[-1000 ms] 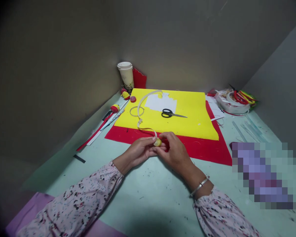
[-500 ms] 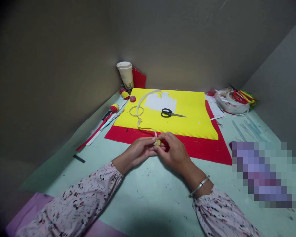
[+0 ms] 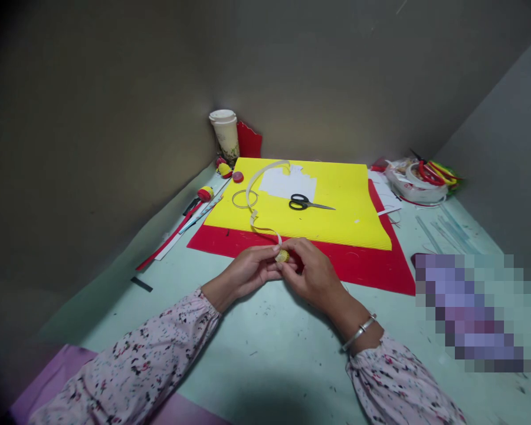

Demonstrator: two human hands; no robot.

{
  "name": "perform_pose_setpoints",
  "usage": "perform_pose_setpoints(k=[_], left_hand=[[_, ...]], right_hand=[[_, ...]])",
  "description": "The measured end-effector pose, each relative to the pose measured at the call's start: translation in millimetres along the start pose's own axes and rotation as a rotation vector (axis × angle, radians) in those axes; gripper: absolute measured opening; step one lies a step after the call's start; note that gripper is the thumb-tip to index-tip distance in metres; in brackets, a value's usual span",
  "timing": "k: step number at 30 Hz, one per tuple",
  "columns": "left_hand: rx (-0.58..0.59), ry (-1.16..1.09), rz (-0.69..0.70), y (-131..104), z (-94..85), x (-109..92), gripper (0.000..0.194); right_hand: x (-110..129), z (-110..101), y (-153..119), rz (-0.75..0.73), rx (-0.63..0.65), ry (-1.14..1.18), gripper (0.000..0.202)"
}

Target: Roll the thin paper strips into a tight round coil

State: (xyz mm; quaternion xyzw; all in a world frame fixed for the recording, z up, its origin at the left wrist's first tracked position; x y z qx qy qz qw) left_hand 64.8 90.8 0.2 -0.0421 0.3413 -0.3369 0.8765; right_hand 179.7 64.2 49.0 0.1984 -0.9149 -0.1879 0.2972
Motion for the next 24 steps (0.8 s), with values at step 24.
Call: perform_pose_setpoints(k=[24], left_hand=[[-0.008,-0.008,0.0,0.2,-0.7,0.1,0.016]], right_hand=[[-1.6,-1.3,0.6,0.021,-0.01,0.005,0.021]])
Point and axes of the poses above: each hand's wrist, its own y-axis towards the middle knuckle, its own z-axis out of the palm, x = y × z, the point moved 7 cm from there along y, towards the middle knuckle, and after that the axes turned 14 degrees about -y, right-handed, at the moved point
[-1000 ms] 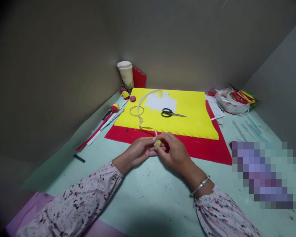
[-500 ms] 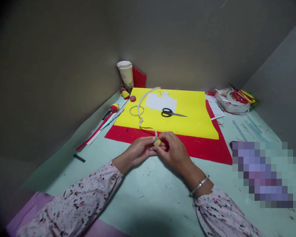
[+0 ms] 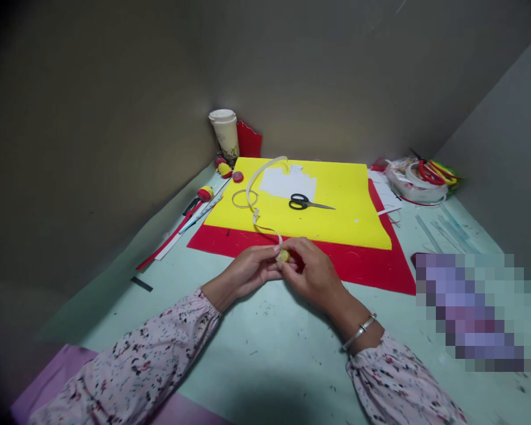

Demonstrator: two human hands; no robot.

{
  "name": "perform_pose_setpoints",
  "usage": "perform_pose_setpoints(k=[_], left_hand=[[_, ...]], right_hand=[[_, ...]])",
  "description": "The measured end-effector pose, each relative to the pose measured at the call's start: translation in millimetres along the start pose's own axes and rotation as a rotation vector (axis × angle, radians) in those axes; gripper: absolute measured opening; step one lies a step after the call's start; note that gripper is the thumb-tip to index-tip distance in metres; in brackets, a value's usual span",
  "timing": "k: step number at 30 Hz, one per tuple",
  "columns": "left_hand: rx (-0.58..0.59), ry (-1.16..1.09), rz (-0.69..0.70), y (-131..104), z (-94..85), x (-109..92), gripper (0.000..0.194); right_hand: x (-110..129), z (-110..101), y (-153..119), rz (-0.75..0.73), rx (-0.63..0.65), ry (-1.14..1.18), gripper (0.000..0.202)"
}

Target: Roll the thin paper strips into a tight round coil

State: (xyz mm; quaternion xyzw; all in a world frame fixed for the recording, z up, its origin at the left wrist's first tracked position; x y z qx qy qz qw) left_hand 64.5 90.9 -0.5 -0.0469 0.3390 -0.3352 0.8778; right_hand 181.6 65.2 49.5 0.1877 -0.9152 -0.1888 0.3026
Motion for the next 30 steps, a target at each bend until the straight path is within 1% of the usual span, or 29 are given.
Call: perform_pose_setpoints(k=[6,12,15,21,30], left_hand=[[0.0,0.01,-0.01,0.4,0.5,0.5,0.018],[0.004,-0.005,0.006,0.8,1.6,-0.9,0.019],[-0.006,-0.018,-0.001,1.3,1.0,-0.3,0.019],[-0.018,-0.024,0.0,1.0,0.6,-0.5,0.016],[-0.017,-0.024,-0.012,1.3,-0.1,-0.1,0.017]], right_hand=[[-0.8,1.8,-0.5,0.004,0.023,0.006,0.023],[-1.8,1.8,-0.6,0.012,-0.029,-0.021,0.024],[-4.0,1.8,-0.7,0.024,-0.043,-0.041,0.021],[-4.9,2.4,-0.2,0.014,-0.016,-0.018,0.017],[-3.8,2.1,0.4,0.014,0.006,0.007,0.02]])
Point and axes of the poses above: each hand's wrist, its own y-axis towards the middle knuckle, its own z-axis out of the palm, x = y × z, the point moved 7 cm from there along y, towards the middle knuckle, and after that the axes turned 14 degrees about -y, right-handed, at the moved point
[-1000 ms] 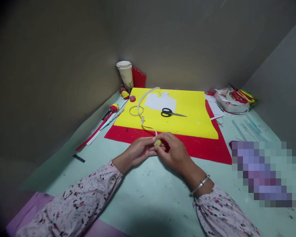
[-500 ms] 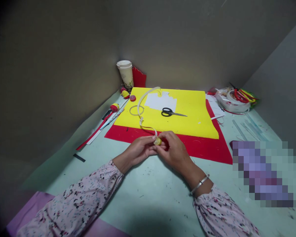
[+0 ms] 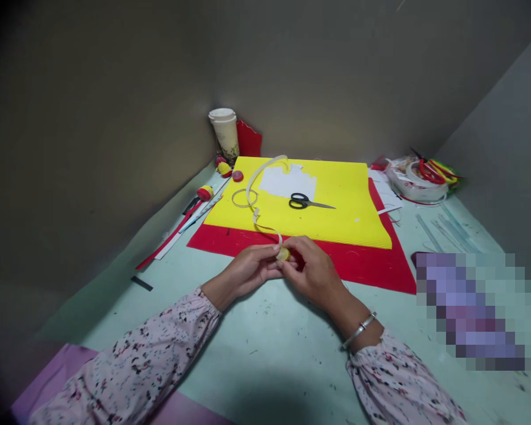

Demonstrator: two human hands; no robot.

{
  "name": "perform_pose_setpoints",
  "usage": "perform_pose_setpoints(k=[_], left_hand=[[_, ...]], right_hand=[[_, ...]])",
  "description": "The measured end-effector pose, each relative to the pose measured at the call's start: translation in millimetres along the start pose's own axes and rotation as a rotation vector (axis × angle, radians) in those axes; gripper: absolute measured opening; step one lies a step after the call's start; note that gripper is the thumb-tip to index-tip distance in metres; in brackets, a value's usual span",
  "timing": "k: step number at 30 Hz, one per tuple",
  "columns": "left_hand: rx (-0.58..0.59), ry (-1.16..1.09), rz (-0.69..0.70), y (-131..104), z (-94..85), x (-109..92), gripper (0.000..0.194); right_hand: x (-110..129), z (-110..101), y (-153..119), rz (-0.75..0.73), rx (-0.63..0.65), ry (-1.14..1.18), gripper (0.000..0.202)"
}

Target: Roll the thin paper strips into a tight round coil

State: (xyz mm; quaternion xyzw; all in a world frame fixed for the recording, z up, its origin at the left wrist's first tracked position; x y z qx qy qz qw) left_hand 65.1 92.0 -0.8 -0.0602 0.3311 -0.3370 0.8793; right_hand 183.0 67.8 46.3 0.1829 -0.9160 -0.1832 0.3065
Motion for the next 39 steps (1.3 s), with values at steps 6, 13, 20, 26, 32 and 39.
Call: perform_pose_setpoints(k=[6,13,20,26,32,39], left_hand=[[0.016,0.009,-0.001,-0.1,-0.2,0.8,0.017],[0.004,0.008,0.009,-0.9,0.4,-0.4,0.019],[-0.001,-0.023,0.007,0.3,-0.4,0.2,0.019],[-0.005,-0.015,-0.012,1.9,-1.1,0.8,0.018],[0.001,-0.018,-0.003,0.5,0.1,0.4,0.017],[-0.008,-0.011,-0.014,0.0,-0.6,1.2,0.017]], right_hand=[[1.6,-0.8,0.4,-0.015,0.006,0.0,0.02],[-0.2,2.1,-1.1,-0.008,-0.007,-0.024,0.022],[-2.6,0.2,-1.8,0.001,-0.08,-0.07,0.02],[-3.0,-0.6,-1.3,0.025,-0.051,-0.058,0.015],[-2.4,0.9,-0.5,0.013,-0.01,-0.022,0.017],[1.1,-0.7,-0.2,-0.013,0.011,-0.017,0.02]])
Point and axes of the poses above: each hand's wrist, its own y-axis towards the middle knuckle, its own z-axis out of the palm, x = y × z, the point moved 7 cm from there along y, towards the middle knuckle, and after that the axes turned 14 degrees about -y, right-handed, at the moved point
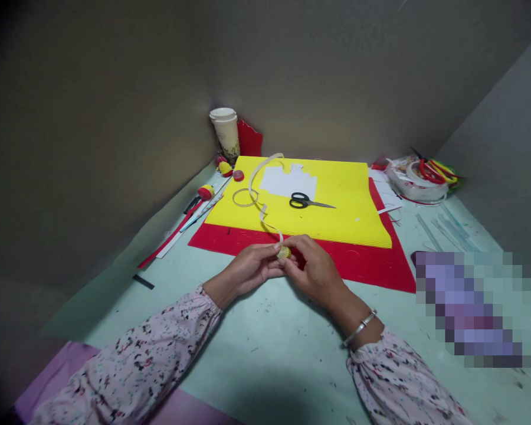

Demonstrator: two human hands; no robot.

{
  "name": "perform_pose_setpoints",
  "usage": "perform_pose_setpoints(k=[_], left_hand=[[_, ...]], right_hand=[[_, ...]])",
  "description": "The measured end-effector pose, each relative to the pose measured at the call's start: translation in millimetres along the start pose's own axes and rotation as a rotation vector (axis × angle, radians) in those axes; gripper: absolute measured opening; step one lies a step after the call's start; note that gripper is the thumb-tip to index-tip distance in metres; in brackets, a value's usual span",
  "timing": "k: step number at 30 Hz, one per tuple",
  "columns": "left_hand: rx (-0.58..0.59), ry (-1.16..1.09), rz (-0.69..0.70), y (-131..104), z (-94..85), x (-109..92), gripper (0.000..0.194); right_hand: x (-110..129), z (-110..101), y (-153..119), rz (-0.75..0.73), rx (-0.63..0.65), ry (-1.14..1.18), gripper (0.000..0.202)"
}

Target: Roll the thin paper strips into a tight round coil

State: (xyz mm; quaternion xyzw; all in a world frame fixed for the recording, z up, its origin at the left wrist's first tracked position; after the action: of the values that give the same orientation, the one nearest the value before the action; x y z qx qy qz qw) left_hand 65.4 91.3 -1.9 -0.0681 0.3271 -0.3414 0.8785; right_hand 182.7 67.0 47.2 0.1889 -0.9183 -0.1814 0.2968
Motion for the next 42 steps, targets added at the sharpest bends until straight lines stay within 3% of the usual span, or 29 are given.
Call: perform_pose_setpoints(k=[10,14,32,37,42], left_hand=[[0.011,0.029,0.021,-1.0,1.1,-2.1,0.02],[0.012,0.036,0.017,-0.2,-0.3,-1.8,0.017],[-0.001,0.056,-0.003,-2.3,1.2,-2.4,0.017],[0.013,0.027,-0.002,-0.3,-0.1,-1.8,0.019],[0.003,0.018,-0.007,0.0,-0.4,-1.5,0.019]], right_hand=[[-0.9,2.3,-0.6,0.024,-0.037,0.006,0.028],[-5.5,2.0,-0.7,0.055,-0.077,-0.034,0.022],[-1.9,2.4,0.2,0.008,0.018,0.035,0.024],[-3.8,2.9,-0.5,0.04,-0.043,-0.015,0.027],[-4.4,2.6,-0.4,0.045,-0.065,-0.032,0.019]])
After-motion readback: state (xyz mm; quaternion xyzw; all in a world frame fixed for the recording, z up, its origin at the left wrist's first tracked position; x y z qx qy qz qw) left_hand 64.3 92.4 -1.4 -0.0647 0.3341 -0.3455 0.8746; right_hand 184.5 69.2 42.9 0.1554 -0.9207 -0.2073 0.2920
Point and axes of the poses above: each hand's wrist, its own y-axis towards the middle knuckle, its own z-axis out of the palm, x = y × z, the point moved 7 cm from there along y, towards the middle knuckle, and after that the axes turned 14 degrees about -y, right-handed, at the moved point
